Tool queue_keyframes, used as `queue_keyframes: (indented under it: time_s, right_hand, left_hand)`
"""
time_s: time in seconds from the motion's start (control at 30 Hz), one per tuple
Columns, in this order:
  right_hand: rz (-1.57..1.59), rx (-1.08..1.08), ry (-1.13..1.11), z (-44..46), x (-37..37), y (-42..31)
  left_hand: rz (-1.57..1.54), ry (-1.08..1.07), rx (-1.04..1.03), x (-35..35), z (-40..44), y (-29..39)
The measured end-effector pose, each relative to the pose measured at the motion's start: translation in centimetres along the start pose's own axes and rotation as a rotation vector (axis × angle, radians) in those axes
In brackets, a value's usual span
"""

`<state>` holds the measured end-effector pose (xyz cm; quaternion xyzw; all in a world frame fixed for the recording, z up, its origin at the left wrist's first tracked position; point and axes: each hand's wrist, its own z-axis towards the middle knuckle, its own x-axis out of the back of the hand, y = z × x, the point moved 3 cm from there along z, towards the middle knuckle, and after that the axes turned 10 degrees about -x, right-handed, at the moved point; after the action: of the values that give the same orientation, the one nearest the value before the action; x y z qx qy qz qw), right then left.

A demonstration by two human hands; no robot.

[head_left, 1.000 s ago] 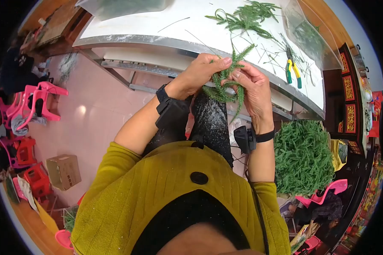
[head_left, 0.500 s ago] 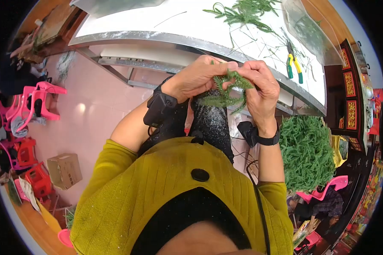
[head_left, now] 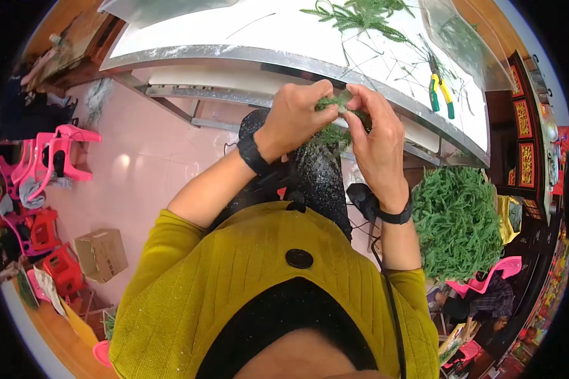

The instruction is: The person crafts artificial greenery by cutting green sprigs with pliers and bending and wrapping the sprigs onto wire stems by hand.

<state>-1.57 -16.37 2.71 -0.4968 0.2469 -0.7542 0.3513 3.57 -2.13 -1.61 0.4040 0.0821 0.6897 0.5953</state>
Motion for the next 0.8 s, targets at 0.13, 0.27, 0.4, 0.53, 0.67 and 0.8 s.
queue_keyframes:
  time_s: [0.13, 0.27, 0.4, 0.53, 0.67, 0.8]
  right_hand:
    - [0.233, -0.255, -0.044, -0.2, -0.7, 1.2]
    - [0.600, -0.528, -0.348, 0.3, -0.5, 3.7]
    - [0.665, -0.600, -0.523, 0.7, -0.3, 4.0]
    - [0.986, -0.627, -0.496, 0.6, -1.1, 4.6]
    - [1.152, -0.658, -0.502, 0.5, -2.1, 5.7]
    - [1.191, -0.698, -0.396, 0.2, -2.7, 5.6]
  left_hand:
    - [0.218, 0.128, -0.198, -0.5, -0.7, 0.4]
    - [0.233, 0.150, -0.325, -0.7, -1.4, 0.0]
    - [0.284, 0.144, -0.402, -0.5, -1.5, 0.2]
    - [0.287, 0.146, -0.412, -0.4, -1.5, 0.2]
    - [0.254, 0.129, -0.359, -0.6, -1.6, 0.0]
    - [0.245, 0.112, -0.318, -0.4, -1.6, -0.2]
